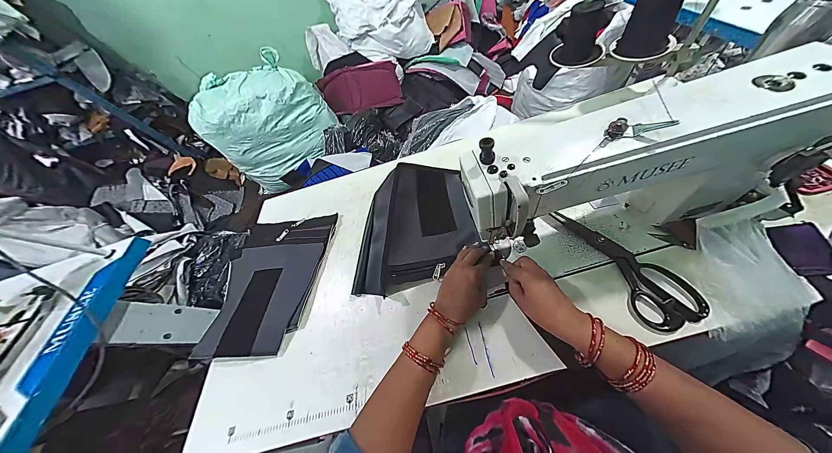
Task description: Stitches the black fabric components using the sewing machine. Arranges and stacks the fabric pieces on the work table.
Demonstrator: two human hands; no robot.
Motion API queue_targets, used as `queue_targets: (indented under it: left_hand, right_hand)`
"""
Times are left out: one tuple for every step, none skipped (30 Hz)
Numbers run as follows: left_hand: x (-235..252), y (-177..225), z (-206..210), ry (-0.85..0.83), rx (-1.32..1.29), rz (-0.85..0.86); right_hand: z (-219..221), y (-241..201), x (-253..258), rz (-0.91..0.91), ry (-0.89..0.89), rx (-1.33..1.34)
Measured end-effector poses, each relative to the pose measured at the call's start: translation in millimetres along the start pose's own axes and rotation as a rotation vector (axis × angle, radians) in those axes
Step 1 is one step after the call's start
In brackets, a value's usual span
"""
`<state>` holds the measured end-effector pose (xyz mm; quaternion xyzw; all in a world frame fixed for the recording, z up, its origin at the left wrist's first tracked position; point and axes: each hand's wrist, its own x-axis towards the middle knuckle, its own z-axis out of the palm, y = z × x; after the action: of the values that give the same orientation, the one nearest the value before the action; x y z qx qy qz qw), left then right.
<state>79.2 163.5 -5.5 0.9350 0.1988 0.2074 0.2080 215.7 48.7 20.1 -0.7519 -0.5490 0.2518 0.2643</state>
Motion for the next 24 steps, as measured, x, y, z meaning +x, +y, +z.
queue_targets:
  left_hand:
    - [-4.0, 5.2, 2.7, 0.022, -0.002, -0.037]
    - [-8.4, 9.9, 4.9, 0.034, -0.011, -0.066]
    - [-12.5, 13.6, 6.3, 0.047, -0.021, -0.077]
    - [-16.4, 15.7, 8.0, 0.066, -0.034, -0.071]
    - [-19.7, 16.6, 9.7, 0.085, -0.043, -0.053]
    - [-22.4, 17.5, 10.7, 0.094, -0.049, -0.036]
    - [-24.1, 18.6, 10.2, 0.085, -0.051, -0.027]
    - [-25.0, 19.7, 8.8, 0.067, -0.055, -0.025]
    - [-25.2, 20.9, 7.0, 0.045, -0.063, -0.033]
    - [-25.0, 22.3, 5.3, 0.015, -0.071, -0.049]
    - [-24.3, 24.1, 3.3, -0.020, -0.080, -0.069]
    - [-23.1, 25.4, 1.7, -0.047, -0.081, -0.083]
    - [-21.8, 25.9, 0.7, -0.065, -0.073, -0.089]
    - [-21.1, 25.8, 0.6, -0.079, -0.063, -0.091]
    - [-20.8, 25.4, 0.6, -0.088, -0.054, -0.089]
    - [-20.8, 25.4, 0.2, -0.091, -0.053, -0.083]
    - [-21.3, 24.6, 0.2, -0.079, -0.059, -0.070]
    - [-22.1, 23.4, 0.6, -0.053, -0.074, -0.057]
    - [-22.9, 21.8, 1.2, -0.019, -0.096, -0.044]
    - [-23.8, 20.1, 1.5, 0.010, -0.120, -0.036]
    - [-24.4, 18.3, 2.3, 0.034, -0.138, -0.031]
    - [-24.9, 16.4, 3.8, 0.050, -0.146, -0.026]
    - [-25.0, 14.8, 5.0, 0.059, -0.142, -0.017]
    - [-25.0, 13.8, 5.6, 0.058, -0.130, -0.011]
  right_hand:
    - [-2.4, 2.4, -1.7, 0.002, 0.016, 0.049]
    - [-4.0, 4.5, -3.5, 0.008, 0.023, 0.091]
    - [-4.5, 6.7, -5.0, 0.009, 0.032, 0.123]
    - [-4.8, 8.8, -6.3, 0.008, 0.039, 0.153]
    - [-5.1, 10.8, -6.9, 0.006, 0.038, 0.180]
    - [-5.8, 12.9, -6.9, 0.007, 0.032, 0.207]
    - [-7.4, 14.5, -6.5, 0.007, 0.022, 0.231]
    - [-8.9, 16.1, -5.7, 0.007, 0.008, 0.252]
    - [-10.4, 17.5, -4.6, 0.006, -0.007, 0.265]
    - [-12.3, 18.4, -3.8, 0.011, -0.029, 0.276]
    - [-14.2, 18.8, -3.0, 0.019, -0.054, 0.280]
    - [-15.4, 18.9, -2.3, 0.024, -0.071, 0.279]
    - [-15.8, 18.6, -2.0, 0.022, -0.079, 0.268]
    - [-16.0, 17.5, -2.3, 0.014, -0.085, 0.246]
    - [-15.8, 15.5, -2.6, 0.004, -0.089, 0.215]
    - [-16.0, 12.8, -2.9, 0.002, -0.108, 0.182]
    - [-16.6, 10.0, -2.9, 0.003, -0.129, 0.153]
    - [-17.4, 7.5, -2.6, 0.004, -0.150, 0.130]
    - [-17.9, 5.4, -2.4, 0.004, -0.168, 0.110]
    - [-17.6, 3.4, -2.4, 0.001, -0.177, 0.088]
    - [-16.4, 1.9, -2.5, -0.001, -0.184, 0.054]
    - [-15.1, 0.3, -2.4, 0.000, -0.196, 0.015]
    - [-13.9, -1.8, -2.2, 0.004, -0.209, -0.030]
    - [-12.6, -4.2, -2.1, 0.007, -0.219, -0.075]
